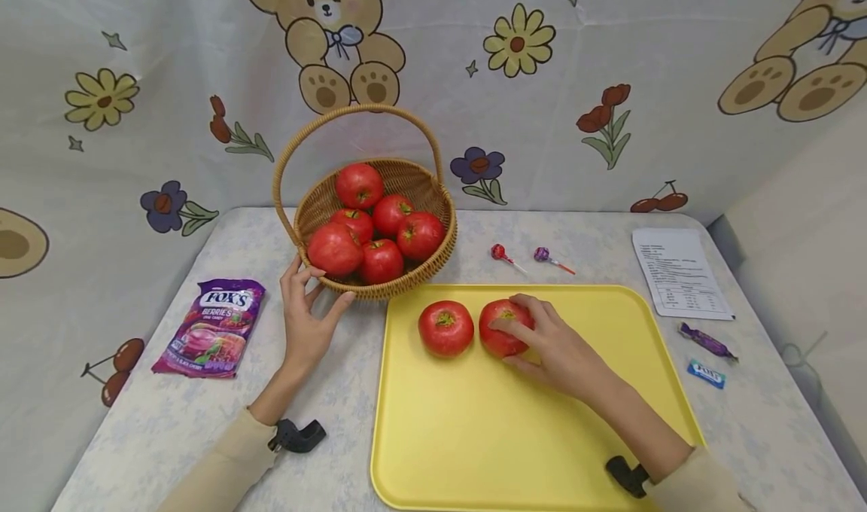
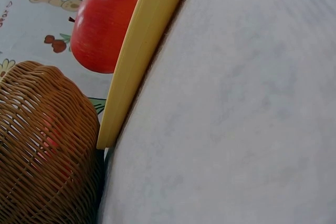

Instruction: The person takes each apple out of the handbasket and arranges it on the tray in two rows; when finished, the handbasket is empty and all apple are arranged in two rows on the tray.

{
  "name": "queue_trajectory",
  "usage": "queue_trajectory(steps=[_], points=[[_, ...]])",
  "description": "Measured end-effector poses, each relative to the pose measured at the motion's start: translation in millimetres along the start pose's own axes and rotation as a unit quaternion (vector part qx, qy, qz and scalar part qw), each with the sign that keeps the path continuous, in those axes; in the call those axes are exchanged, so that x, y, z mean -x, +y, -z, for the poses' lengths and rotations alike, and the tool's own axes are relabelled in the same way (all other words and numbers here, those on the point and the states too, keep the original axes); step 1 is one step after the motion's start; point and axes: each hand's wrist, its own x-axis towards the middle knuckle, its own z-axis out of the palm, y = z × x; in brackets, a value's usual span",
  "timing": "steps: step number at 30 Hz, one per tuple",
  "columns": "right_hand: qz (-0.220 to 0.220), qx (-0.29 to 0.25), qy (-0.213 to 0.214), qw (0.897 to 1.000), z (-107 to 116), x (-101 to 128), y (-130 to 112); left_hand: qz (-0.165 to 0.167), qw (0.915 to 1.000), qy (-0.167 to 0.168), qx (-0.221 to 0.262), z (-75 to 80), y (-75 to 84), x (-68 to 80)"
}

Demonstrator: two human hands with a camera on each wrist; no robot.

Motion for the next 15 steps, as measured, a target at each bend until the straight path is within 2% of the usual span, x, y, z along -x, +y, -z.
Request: queue_trajectory(steps=[7,10,15], points=[[-0.014,0.016,-0.030,0.999,12,-4,-3,0.000,1.0000,-0.001,-0.002,-0.4,0.5,1.6],[-0.018,0.010,-0.024,0.999,21,-13,-5,-0.002,1.0000,0.000,-0.002,-0.5,0.7,1.3],[0.007,-0.011,0.009,1.000,38,-43,-10,-0.004,1.0000,0.002,-0.002,-0.4,0.6,0.3]])
